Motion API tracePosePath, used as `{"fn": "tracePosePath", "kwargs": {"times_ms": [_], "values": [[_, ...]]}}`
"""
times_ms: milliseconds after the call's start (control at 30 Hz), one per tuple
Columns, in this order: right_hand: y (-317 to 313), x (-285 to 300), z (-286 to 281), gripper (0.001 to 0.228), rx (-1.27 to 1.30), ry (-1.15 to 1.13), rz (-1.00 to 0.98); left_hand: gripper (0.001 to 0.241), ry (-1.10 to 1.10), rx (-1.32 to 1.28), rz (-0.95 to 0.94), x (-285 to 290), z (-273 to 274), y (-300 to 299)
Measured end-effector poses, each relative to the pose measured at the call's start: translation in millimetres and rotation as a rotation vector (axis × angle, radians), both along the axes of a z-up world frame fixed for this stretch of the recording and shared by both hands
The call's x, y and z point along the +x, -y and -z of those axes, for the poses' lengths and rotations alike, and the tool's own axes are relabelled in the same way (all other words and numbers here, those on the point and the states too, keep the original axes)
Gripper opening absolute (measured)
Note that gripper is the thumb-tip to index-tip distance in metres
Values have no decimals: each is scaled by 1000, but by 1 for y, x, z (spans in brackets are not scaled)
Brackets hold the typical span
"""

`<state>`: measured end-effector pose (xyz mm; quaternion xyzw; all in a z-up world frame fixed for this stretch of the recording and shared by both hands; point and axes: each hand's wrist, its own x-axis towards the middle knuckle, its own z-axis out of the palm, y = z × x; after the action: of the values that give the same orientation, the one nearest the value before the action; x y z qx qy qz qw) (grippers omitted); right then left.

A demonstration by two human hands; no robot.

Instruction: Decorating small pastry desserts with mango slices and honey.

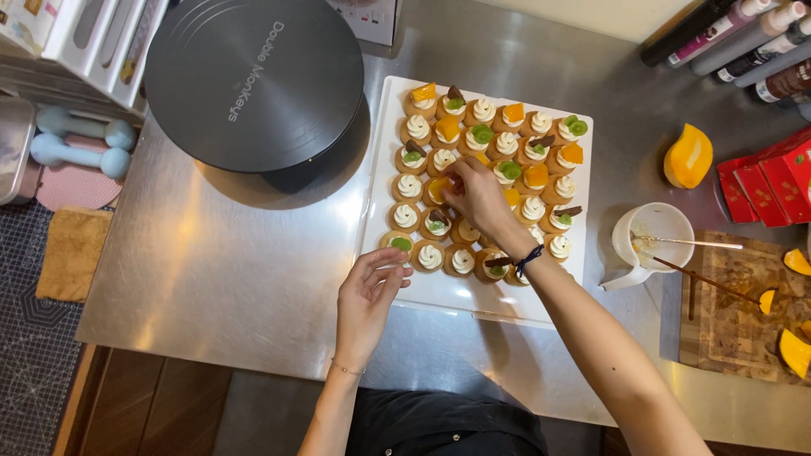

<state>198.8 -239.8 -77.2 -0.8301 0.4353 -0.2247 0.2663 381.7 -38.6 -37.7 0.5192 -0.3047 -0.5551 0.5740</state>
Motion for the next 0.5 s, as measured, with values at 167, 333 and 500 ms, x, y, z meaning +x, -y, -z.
{"fn": "tracePosePath", "kwargs": {"times_ms": [167, 333, 500], "values": [[-69, -15, -68, 15, -233, 129, 128, 31, 88, 51, 5, -5, -11, -6], [-162, -78, -90, 14, -286, 189, 269, 31, 109, 14, 62, -39, -25, -10], [-231, -203, -57, 37, -143, 261, 832, 33, 92, 26, 193, -109, -27, -15]]}}
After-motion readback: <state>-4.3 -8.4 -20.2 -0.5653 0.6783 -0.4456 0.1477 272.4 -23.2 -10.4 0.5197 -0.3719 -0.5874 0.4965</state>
